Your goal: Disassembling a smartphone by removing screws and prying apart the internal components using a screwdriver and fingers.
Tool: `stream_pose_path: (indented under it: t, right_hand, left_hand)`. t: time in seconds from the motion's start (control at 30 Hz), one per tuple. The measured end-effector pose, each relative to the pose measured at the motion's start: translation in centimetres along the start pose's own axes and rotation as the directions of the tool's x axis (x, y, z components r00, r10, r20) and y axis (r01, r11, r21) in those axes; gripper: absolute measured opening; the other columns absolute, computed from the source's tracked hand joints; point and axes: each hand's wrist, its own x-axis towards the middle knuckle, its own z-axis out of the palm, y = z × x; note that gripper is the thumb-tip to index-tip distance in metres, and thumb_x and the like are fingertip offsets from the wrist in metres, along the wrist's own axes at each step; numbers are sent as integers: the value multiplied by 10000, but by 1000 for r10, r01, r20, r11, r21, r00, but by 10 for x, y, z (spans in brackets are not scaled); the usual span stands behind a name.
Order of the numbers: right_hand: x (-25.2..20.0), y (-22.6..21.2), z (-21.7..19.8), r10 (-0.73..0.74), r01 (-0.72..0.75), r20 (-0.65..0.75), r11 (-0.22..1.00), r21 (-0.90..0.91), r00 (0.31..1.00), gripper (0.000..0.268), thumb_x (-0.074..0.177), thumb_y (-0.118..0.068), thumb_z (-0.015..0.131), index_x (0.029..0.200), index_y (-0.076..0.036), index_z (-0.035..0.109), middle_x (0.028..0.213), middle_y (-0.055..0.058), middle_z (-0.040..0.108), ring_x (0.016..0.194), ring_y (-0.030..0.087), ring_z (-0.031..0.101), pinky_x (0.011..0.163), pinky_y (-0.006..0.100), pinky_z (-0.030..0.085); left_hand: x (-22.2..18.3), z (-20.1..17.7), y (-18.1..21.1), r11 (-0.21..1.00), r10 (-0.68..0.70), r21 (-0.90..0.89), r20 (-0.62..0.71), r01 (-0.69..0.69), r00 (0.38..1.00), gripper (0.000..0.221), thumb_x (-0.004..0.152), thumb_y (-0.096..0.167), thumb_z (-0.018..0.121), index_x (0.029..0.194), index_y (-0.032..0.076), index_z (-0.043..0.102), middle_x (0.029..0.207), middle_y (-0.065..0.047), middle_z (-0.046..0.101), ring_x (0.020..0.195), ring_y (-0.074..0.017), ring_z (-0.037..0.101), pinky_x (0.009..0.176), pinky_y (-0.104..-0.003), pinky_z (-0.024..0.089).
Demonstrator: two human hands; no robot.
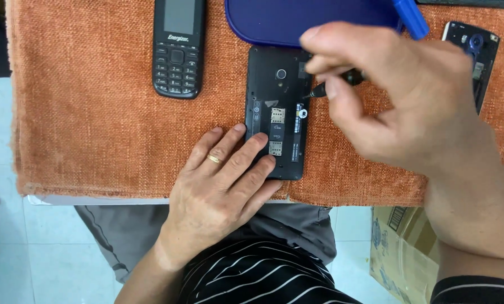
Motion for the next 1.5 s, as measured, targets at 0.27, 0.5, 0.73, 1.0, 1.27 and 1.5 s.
stream_pose_path:
  t: [0.27,0.5,0.73,1.0,1.27,1.5]
  right_hand:
    - [-6,5,-1,56,-65,-59,984,-165,997,276,1226,14,915,1438,60,745,1107,109,819,931,271,740,797,414,545]
    - [-8,6,-1,19,-19,-4,997,-75,1000,307,1176,67,865,1428,67,689,1114,123,798,985,273,749,847,399,593]
    - [10,-1,-10,-32,23,79,993,115,996,426,1002,202,633,1416,167,543,1217,322,744,1111,403,779,955,430,675]
    - [5,-6,-10,100,-101,52,995,19,994,349,1106,85,734,1432,81,610,1232,216,748,1141,353,759,997,448,646]
    - [-9,5,0,121,-123,-22,983,-139,992,331,1150,-21,917,1406,46,716,1130,146,798,1085,304,781,832,398,588]
    - [1,-6,-3,71,-73,59,997,35,996,307,1039,64,680,1342,66,628,1204,208,751,1067,303,775,845,351,667]
  left_hand:
    - [-2,1,-1,1000,8,9,-4,-8,1000,332,982,325,879,1128,71,722,1323,-127,667,1214,-381,685,1052,-532,548]
    - [-3,3,0,1000,-2,7,-9,2,1000,339,975,328,882,1126,72,719,1324,-122,664,1218,-374,682,1048,-536,552]
    - [1,1,1,1000,-2,21,-24,3,1000,286,988,330,839,1073,77,737,1273,-116,686,1179,-359,685,1024,-517,545]
    - [-1,2,0,1000,-8,26,-30,9,1000,307,994,356,830,1100,80,748,1305,-111,668,1215,-352,668,1054,-500,528]
    - [-4,4,0,1000,-13,1,-50,13,999,276,1001,337,813,1094,85,751,1308,-116,660,1188,-363,677,1068,-521,516]
    - [-2,2,0,1000,-18,-18,-53,17,998,290,988,334,817,1085,69,751,1291,-125,659,1168,-370,679,1051,-532,522]
